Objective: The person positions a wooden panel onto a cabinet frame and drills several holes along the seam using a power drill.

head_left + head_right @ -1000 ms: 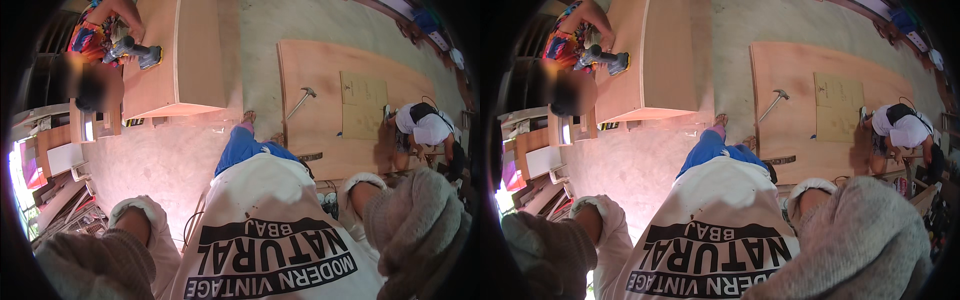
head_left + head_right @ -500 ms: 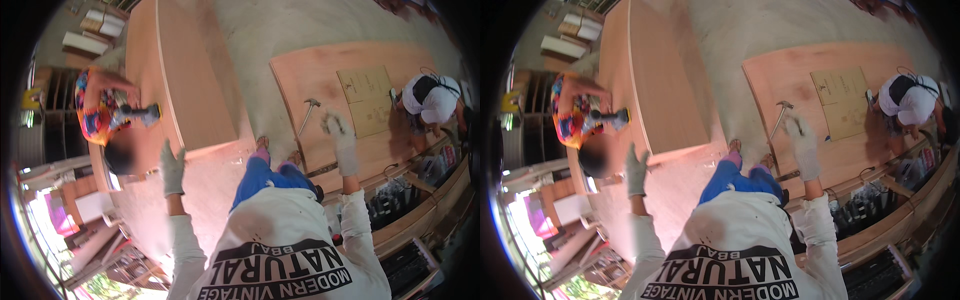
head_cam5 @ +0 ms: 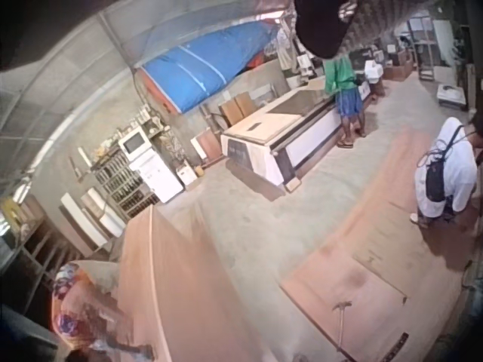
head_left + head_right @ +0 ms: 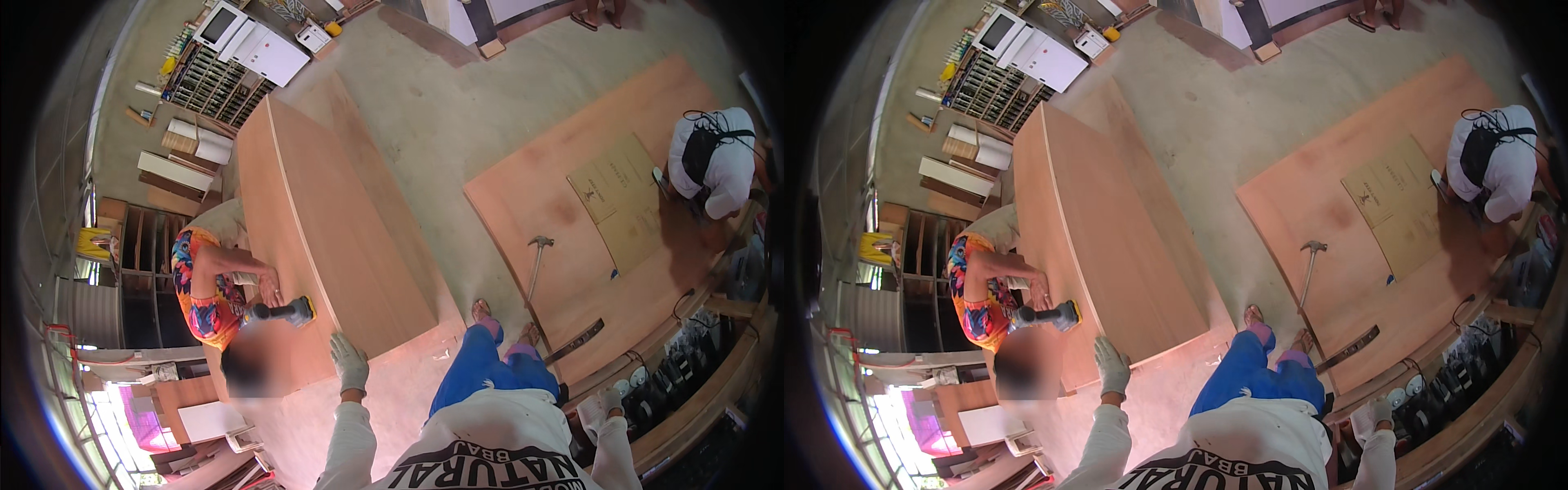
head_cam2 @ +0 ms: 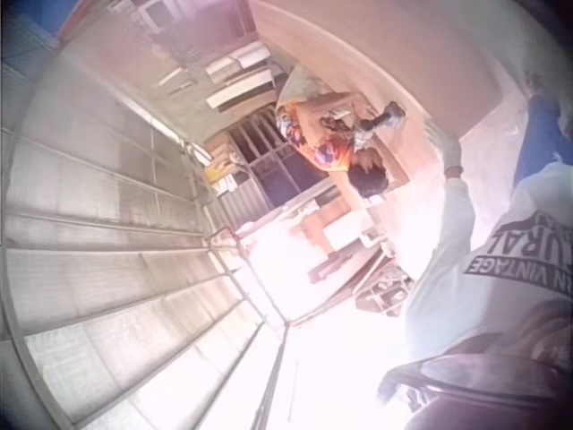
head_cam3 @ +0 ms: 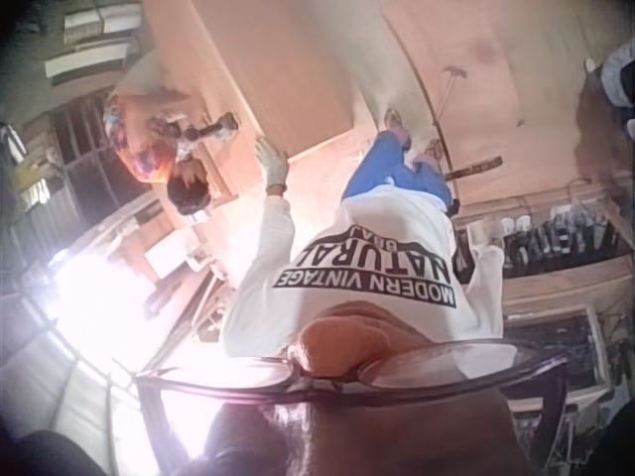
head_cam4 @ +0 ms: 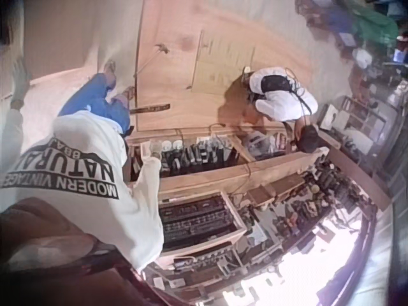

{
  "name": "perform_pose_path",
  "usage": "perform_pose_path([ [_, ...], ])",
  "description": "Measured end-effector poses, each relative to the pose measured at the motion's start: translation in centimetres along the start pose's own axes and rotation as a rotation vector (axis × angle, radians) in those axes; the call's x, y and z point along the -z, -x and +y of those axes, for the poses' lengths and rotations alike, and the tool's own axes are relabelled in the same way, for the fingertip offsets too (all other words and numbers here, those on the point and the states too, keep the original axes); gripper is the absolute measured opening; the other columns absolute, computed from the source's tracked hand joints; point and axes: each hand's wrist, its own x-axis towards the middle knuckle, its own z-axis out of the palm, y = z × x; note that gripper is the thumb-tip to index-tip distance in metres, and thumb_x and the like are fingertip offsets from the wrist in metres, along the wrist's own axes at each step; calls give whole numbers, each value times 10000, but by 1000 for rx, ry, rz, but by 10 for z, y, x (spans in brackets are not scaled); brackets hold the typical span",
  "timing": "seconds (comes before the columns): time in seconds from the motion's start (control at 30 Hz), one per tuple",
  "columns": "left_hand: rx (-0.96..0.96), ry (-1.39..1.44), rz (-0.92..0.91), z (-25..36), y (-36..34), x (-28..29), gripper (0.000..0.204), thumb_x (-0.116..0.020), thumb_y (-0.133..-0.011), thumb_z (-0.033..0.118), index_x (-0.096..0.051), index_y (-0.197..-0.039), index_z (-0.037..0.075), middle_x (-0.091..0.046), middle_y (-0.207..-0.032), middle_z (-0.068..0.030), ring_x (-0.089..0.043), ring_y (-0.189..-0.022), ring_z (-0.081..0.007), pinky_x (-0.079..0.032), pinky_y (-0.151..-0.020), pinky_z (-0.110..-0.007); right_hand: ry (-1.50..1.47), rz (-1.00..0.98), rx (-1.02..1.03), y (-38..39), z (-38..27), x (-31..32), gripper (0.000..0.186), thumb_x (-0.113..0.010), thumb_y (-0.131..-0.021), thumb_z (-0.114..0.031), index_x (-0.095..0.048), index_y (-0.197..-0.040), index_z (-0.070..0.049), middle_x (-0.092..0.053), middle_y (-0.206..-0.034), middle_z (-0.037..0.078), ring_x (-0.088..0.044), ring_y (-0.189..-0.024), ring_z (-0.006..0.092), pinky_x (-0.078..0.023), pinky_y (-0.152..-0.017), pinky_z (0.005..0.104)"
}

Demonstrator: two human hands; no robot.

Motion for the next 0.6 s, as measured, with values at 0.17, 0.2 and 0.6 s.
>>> perform_pose_path([
  [0.17,3,-220,12,-31,-26,46,807,-537,-993,248,-155,-1600,-122,-122,-1691,-339,-139,-1573,-497,-168,-1277,-567,-500,-305,-130,29,-145,-54,285,-617,-984,-272,-722,-972,-7,-662,-718,95,-654,-690,246,-521,-625,381],
  [0.2,-2,-199,6,-25,-39,42,790,-526,-994,232,-161,-1599,-123,-119,-1692,-337,-132,-1576,-495,-147,-1283,-564,-499,-259,-80,22,-179,-43,264,-609,-990,-259,-712,-979,-16,-642,-717,73,-626,-654,219,-498,-587,363],
  [0.6,-35,6,133,-28,-246,28,728,-485,-986,109,-171,-1607,-106,-153,-1688,-326,-142,-1578,-480,-121,-1291,-563,-414,-258,176,-84,-519,-64,260,-615,-1007,-200,-678,-1194,-30,-628,-799,10,-562,-603,115,-446,-516,286],
])
